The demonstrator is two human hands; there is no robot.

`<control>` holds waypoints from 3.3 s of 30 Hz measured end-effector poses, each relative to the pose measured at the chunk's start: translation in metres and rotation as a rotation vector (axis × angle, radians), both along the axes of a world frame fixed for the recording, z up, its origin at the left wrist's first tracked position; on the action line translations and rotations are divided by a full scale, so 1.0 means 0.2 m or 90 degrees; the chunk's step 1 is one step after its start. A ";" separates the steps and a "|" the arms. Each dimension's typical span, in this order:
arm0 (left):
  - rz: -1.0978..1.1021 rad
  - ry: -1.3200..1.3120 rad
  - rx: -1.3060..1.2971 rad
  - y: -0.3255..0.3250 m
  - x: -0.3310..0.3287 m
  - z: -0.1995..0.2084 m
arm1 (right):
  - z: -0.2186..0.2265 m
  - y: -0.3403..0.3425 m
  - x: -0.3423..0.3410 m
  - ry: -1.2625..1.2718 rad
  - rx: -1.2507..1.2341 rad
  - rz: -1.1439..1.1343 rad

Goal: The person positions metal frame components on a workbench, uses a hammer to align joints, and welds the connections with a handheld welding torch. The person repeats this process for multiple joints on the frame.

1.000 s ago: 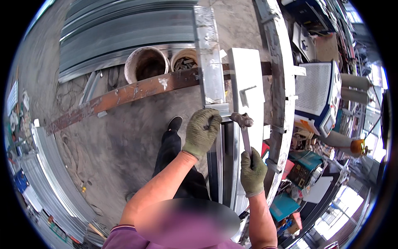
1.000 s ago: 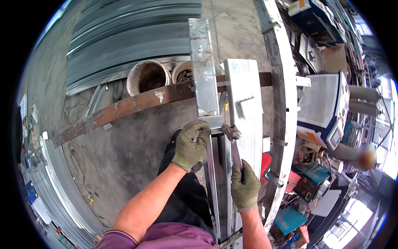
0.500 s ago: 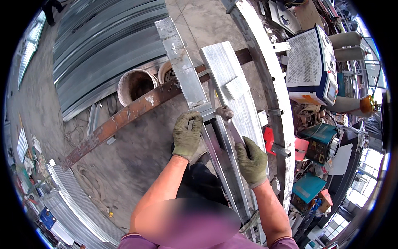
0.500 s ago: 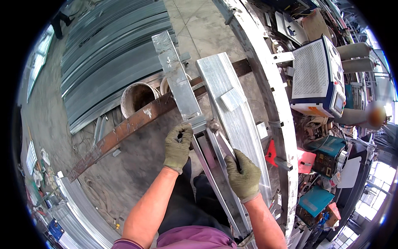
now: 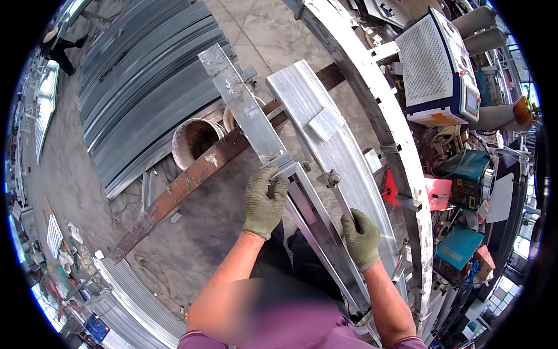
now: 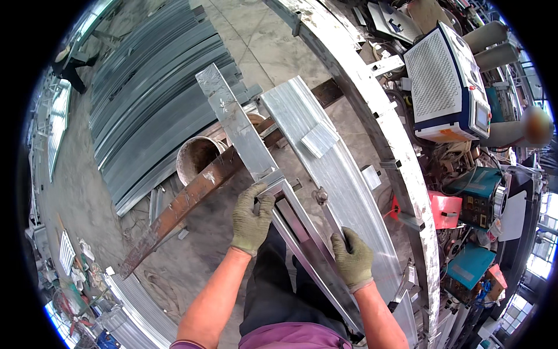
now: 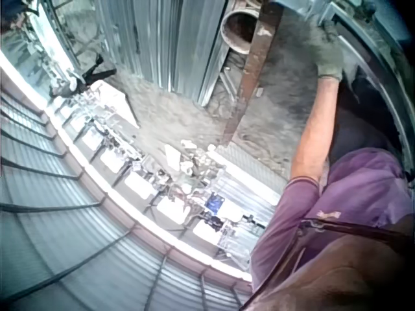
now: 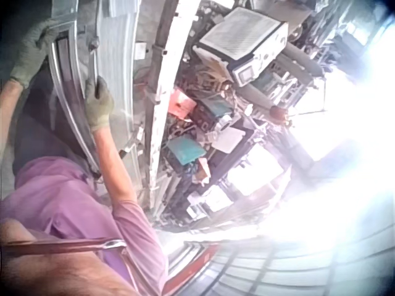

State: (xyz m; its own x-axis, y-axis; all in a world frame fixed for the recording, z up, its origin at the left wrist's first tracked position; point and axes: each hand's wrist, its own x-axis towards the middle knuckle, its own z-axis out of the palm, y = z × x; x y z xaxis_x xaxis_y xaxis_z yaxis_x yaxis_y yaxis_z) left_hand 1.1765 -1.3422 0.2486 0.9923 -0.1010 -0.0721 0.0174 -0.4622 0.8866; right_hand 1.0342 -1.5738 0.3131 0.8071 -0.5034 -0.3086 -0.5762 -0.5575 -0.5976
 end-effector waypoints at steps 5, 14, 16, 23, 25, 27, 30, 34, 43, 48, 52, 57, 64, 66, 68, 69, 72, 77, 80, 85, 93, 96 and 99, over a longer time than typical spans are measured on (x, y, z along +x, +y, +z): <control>0.021 0.001 -0.002 0.07 0.02 0.03 | -0.14 -0.19 0.02 -0.064 -0.219 0.069; 0.126 0.272 -0.269 0.07 -0.20 -0.08 | -0.46 -0.47 0.08 0.070 -0.435 0.222; 0.088 0.261 -0.207 0.05 -0.24 -0.06 | -0.45 -0.44 0.10 0.030 -0.487 0.245; 0.071 0.330 -0.292 0.02 -0.20 -0.06 | 0.21 0.39 0.36 0.249 -0.147 0.438; 0.088 0.365 -0.327 -0.01 -0.19 -0.05 | 0.10 0.43 0.38 0.279 -0.202 0.481; 0.054 0.370 -0.265 0.01 -0.13 0.06 | 0.08 0.49 0.47 0.393 -0.198 0.480; 0.085 0.359 -0.164 -0.07 -0.15 -0.04 | -0.01 0.48 0.48 0.405 -0.225 0.557; 0.133 0.323 -0.094 -0.15 -0.19 -0.04 | 0.02 0.46 0.47 0.349 -0.221 0.560; 0.112 0.337 -0.026 -0.20 -0.18 -0.03 | 0.04 0.41 0.45 0.372 -0.202 0.573; 0.095 0.452 -0.012 -0.20 -0.15 0.04 | 0.32 0.37 0.61 0.333 -0.121 0.573; 0.098 0.435 0.009 -0.22 -0.17 0.07 | 0.35 0.35 0.81 -0.030 -0.252 0.617; 0.134 0.413 -0.041 -0.29 -0.19 -0.02 | 0.06 0.37 1.00 0.028 -0.292 0.790; 0.096 0.367 -0.003 -0.28 -0.19 0.02 | -0.01 0.35 0.99 0.048 -0.292 0.757; 0.118 0.349 -0.003 -0.30 -0.21 0.00 | 0.00 0.37 1.02 0.110 -0.295 0.773; 0.116 0.339 0.008 -0.31 -0.22 -0.01 | 0.02 0.40 1.06 0.176 -0.331 0.800; 0.105 0.337 0.019 -0.31 -0.21 -0.01 | 0.02 0.43 1.07 0.212 -0.365 0.820; 0.098 0.332 0.033 -0.30 -0.20 0.01 | 0.01 0.46 1.06 0.251 -0.423 0.827; 0.155 0.337 -0.016 -0.30 -0.20 0.02 | 0.01 0.44 1.14 0.304 -0.371 0.853; 0.165 0.352 -0.010 -0.31 -0.21 0.01 | -0.03 0.36 1.15 0.202 -0.321 0.889; 0.106 0.301 0.056 -0.32 -0.22 0.00 | 0.06 0.36 1.12 0.175 -0.323 0.862; 0.118 0.444 -0.061 -0.25 -0.18 0.14 | 0.30 0.21 1.25 0.264 0.196 0.513; 0.126 0.401 -0.007 -0.28 -0.20 0.11 | 0.33 0.20 1.22 0.300 0.326 0.415; 0.139 0.392 -0.036 -0.28 -0.21 0.10 | 0.31 0.16 1.19 0.299 0.437 0.361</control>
State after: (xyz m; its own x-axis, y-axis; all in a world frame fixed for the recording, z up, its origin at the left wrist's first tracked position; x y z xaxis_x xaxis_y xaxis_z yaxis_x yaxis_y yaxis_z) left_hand 1.1345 -1.3972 0.2680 0.7697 0.0774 -0.6337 0.6174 -0.3432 0.7079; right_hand 1.2722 -1.5427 0.3758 0.5947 0.3234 -0.7361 -0.5922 -0.4431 -0.6731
